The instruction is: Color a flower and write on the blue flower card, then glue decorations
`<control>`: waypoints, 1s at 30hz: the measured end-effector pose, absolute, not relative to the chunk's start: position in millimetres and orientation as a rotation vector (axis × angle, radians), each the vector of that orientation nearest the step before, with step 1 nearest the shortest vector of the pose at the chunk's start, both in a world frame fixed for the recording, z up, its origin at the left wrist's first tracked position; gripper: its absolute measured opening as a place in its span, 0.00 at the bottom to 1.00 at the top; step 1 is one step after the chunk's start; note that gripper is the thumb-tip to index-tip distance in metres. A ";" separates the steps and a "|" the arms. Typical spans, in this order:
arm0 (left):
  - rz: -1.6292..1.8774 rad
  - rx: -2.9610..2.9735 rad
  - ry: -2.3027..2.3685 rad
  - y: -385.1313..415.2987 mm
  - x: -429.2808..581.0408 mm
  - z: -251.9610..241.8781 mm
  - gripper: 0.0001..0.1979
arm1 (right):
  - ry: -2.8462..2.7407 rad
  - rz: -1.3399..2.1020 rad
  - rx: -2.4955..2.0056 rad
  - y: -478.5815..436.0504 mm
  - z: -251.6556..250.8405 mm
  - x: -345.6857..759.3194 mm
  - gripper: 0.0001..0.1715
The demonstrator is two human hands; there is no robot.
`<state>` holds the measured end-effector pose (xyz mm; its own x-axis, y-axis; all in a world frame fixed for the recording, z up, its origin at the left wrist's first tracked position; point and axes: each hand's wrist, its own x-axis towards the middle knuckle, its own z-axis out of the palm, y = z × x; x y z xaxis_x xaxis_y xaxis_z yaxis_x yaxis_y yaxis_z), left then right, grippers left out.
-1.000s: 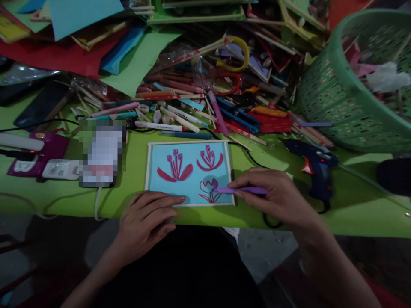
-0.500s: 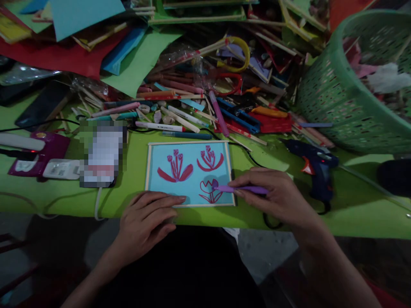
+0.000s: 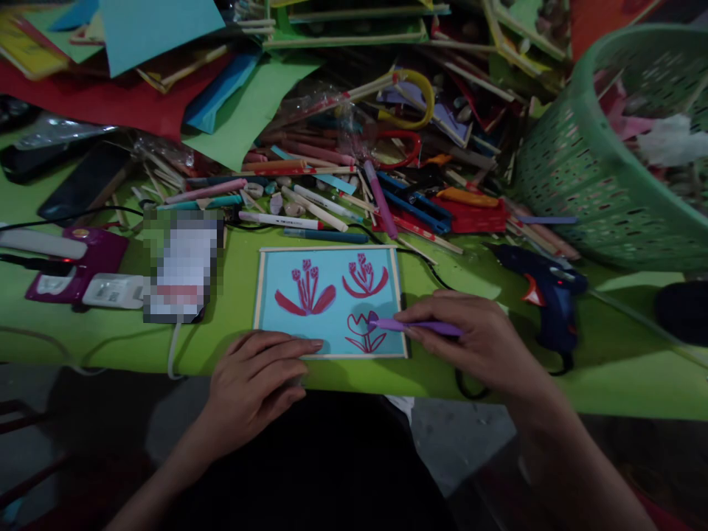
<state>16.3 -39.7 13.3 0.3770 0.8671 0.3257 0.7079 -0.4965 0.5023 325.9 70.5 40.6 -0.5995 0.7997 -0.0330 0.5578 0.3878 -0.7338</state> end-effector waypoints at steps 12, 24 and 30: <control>0.822 2.356 1.388 -38.1 16.3 14.4 0.09 | -2.353 1.009 -1.181 69.7 38.4 325.9 0.11; 0.810 2.377 1.397 -40.4 16.3 12.0 0.11 | -2.342 0.983 -1.178 71.3 36.5 322.8 0.10; 0.803 2.369 1.398 -40.0 16.6 12.2 0.10 | -2.379 1.013 -1.145 71.0 34.7 321.8 0.11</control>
<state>16.6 -40.0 12.2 0.3788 0.8677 0.3218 0.7148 -0.4952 0.4939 321.8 71.0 34.7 -0.6314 0.7751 -0.0235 0.5540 0.4297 -0.7130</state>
